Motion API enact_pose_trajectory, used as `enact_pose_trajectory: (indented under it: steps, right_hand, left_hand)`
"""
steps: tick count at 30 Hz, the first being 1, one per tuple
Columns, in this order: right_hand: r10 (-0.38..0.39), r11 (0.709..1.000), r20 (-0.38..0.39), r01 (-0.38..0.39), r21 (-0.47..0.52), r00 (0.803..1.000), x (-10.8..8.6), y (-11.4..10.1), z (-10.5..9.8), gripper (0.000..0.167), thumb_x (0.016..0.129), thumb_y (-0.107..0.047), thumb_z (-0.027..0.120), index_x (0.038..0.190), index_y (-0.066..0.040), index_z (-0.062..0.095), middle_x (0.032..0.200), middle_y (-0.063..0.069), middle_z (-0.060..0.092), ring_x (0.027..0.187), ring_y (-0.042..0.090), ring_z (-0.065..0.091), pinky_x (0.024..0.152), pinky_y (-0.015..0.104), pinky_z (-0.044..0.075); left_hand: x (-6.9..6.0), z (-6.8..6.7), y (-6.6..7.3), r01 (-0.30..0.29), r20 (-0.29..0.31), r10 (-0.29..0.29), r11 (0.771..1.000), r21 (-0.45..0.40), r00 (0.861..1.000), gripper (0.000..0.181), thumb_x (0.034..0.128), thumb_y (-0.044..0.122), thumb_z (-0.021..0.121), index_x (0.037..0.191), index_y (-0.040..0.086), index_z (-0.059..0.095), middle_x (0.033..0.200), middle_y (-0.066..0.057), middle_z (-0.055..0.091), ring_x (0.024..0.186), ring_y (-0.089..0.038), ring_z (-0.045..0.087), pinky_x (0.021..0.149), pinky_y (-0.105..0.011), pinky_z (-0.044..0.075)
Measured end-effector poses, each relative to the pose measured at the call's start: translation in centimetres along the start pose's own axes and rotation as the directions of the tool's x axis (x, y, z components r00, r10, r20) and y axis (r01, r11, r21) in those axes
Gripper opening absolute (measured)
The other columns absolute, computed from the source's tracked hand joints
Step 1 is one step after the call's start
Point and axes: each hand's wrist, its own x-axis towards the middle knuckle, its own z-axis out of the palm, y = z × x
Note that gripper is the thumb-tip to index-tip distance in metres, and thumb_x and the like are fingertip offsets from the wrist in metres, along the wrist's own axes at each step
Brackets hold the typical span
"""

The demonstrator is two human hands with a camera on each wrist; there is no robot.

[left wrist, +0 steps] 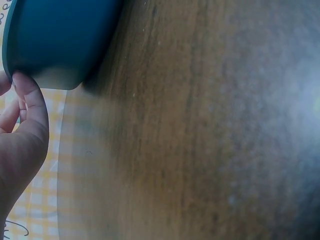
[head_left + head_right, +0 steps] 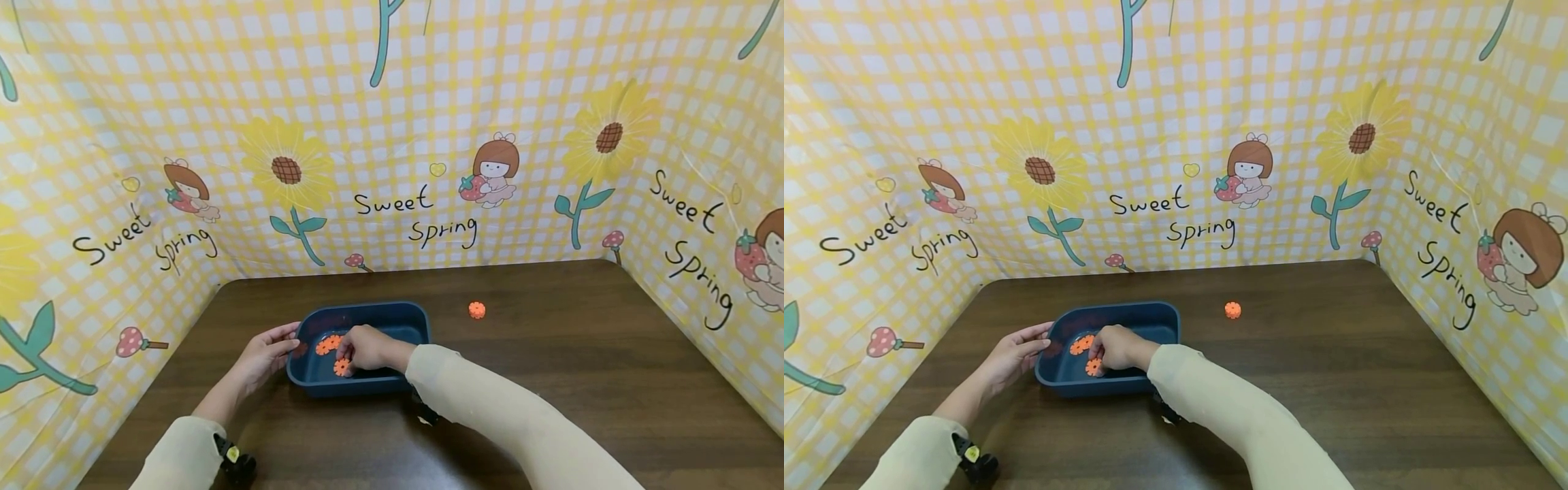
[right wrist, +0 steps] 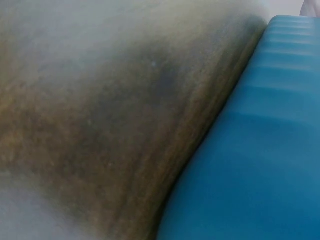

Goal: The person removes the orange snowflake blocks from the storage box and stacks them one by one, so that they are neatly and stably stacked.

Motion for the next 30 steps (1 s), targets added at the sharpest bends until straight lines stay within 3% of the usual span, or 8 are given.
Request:
enact_pose_trajectory:
  steps: [19, 30]
  right_hand:
    - [0.004, 0.993, -0.005, -0.003, 0.117, 1.0, 0.2, 0.2, -0.3, 0.019, 0.077, -0.001, 0.081, 0.091, -0.009, 0.072, 0.081, -0.002, 0.064, 0.074, 0.009, 0.058, 0.07, 0.021, 0.049]
    - [0.058, 0.949, -0.005, -0.054, 0.312, 0.998, -0.1, 0.0, -1.3, 0.021, 0.08, 0.002, 0.077, 0.1, -0.003, 0.073, 0.082, 0.004, 0.065, 0.071, 0.014, 0.06, 0.063, 0.027, 0.055]
  left_hand:
    - [-0.1, -0.1, 0.1, 0.004, 0.006, -0.004, 1.0, 0.006, 1.0, 0.052, 0.0977, 0.007, 0.058, 0.145, -0.004, 0.039, 0.113, -0.013, 0.06, 0.112, -0.03, 0.06, 0.092, -0.036, 0.049]
    - [0.0, -0.2, 0.0, -0.002, 0.019, 0.002, 1.0, 0.007, 1.0, 0.052, 0.0974, 0.006, 0.058, 0.145, -0.004, 0.039, 0.11, -0.01, 0.06, 0.109, -0.027, 0.062, 0.091, -0.037, 0.05]
